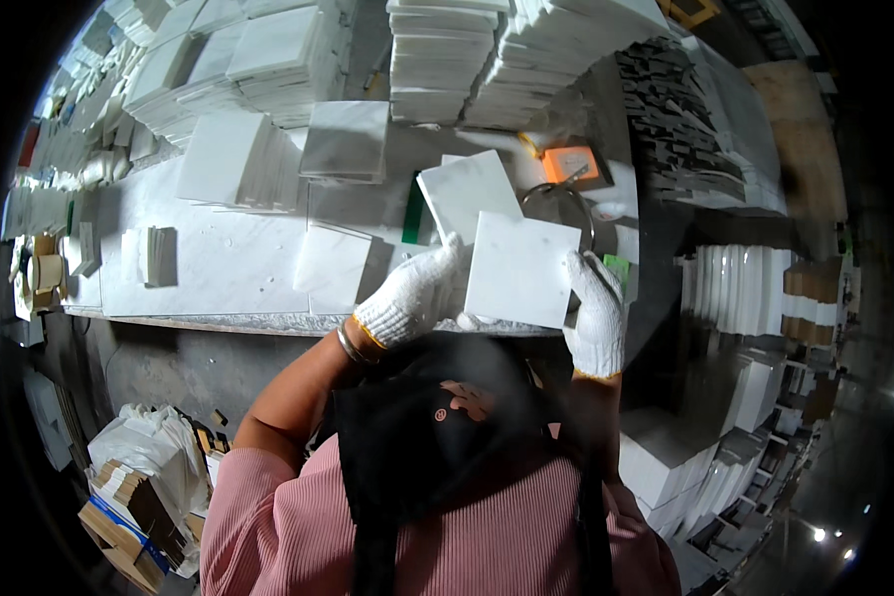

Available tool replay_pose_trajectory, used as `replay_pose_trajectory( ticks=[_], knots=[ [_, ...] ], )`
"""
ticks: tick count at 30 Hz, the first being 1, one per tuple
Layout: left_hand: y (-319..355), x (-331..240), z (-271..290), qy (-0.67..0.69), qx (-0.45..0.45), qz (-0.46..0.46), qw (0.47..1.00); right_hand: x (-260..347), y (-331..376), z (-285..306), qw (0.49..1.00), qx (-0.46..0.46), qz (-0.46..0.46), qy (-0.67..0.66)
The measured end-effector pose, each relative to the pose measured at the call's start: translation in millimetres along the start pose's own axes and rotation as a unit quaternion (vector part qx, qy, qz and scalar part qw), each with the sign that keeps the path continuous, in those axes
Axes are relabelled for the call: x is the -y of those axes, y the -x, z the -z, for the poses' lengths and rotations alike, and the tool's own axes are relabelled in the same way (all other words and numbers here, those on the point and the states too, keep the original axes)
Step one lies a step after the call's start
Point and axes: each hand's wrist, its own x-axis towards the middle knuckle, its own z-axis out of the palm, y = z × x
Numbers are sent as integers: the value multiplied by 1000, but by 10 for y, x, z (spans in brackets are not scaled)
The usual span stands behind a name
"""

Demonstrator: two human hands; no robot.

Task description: The person repeatedly picks up white square tiles from a stack, uses a small tool to scrape or smooth the edges, and then uses a green block to rub the edges. The person handles the tiles one at a time, placing them back on the stack after finishing each one.

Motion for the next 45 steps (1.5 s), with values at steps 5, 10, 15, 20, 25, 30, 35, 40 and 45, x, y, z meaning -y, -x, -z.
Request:
replay_pose_trajectory(
  ticks=[5,10,15,20,25,30,35,40,45],
  knots=[
    [55,158,-154,-359,11,-109,927,94,39,-179,1000,-20,-8,-12],
    [-80,-143,239,-81,160,24,983,16,0,-152,1000,-9,-3,-16],
    [108,89,-68,-606,18,-189,772,9,-37,-180,1000,-2,-7,-22],
    [243,140,-103,-528,60,-151,834,14,-69,-225,1000,-1,15,-14],
    [394,202,-196,-544,71,-100,830,32,-119,-163,1000,-15,23,11],
    [422,174,-186,-583,77,-138,797,3,-166,-133,999,-22,17,-23],
    [493,213,-371,-575,46,-184,796,-65,-147,-157,999,-27,14,-44],
    [493,209,-439,-609,21,-209,765,-169,-70,-282,1000,6,-4,10],
    [534,199,-416,-528,-5,-300,795,11,105,-705,983,70,59,162]
  ],
)
